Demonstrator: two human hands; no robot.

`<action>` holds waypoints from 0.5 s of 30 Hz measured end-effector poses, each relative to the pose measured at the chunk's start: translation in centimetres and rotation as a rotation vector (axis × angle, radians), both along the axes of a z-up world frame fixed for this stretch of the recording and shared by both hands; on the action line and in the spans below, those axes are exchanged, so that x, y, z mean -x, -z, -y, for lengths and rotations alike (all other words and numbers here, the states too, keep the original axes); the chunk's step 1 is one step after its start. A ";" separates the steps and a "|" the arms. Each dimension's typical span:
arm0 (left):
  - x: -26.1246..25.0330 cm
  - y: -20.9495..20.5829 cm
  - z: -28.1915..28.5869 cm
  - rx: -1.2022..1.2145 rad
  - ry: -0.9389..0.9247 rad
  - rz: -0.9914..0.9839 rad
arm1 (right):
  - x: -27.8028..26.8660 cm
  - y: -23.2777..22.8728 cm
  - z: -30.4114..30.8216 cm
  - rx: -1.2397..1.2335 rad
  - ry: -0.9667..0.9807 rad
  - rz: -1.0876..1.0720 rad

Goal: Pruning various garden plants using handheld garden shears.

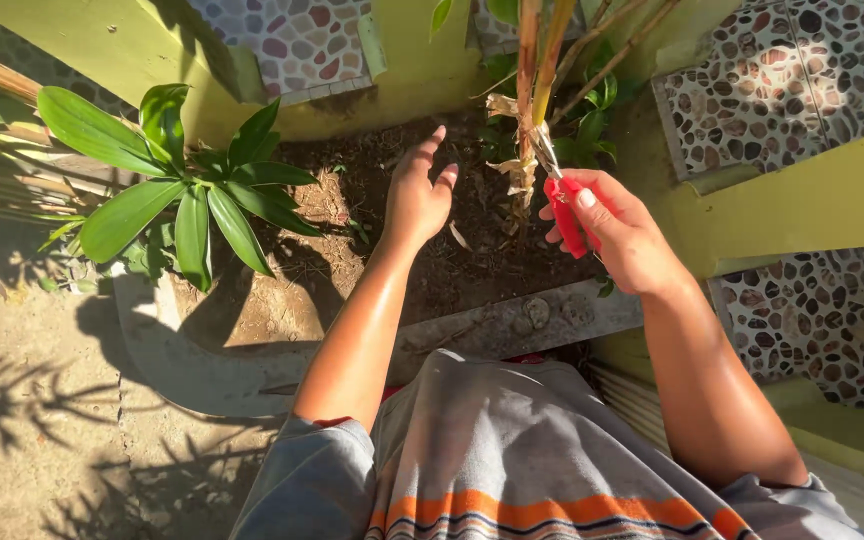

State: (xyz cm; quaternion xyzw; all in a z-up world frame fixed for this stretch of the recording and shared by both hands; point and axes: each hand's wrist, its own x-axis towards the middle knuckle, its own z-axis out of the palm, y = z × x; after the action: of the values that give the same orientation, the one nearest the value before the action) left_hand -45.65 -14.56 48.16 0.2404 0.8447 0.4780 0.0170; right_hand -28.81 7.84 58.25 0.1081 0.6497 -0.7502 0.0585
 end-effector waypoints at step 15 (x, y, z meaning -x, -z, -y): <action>0.3 4.0 -5.6 -0.105 0.093 0.275 | -4.2 6.0 4.0 0.098 0.270 -0.031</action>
State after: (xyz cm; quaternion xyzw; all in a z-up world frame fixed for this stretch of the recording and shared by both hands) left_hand -45.96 -8.94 44.16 0.2121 0.7964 0.5484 0.1419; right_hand -24.59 3.89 52.25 0.1800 0.5928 -0.7835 -0.0476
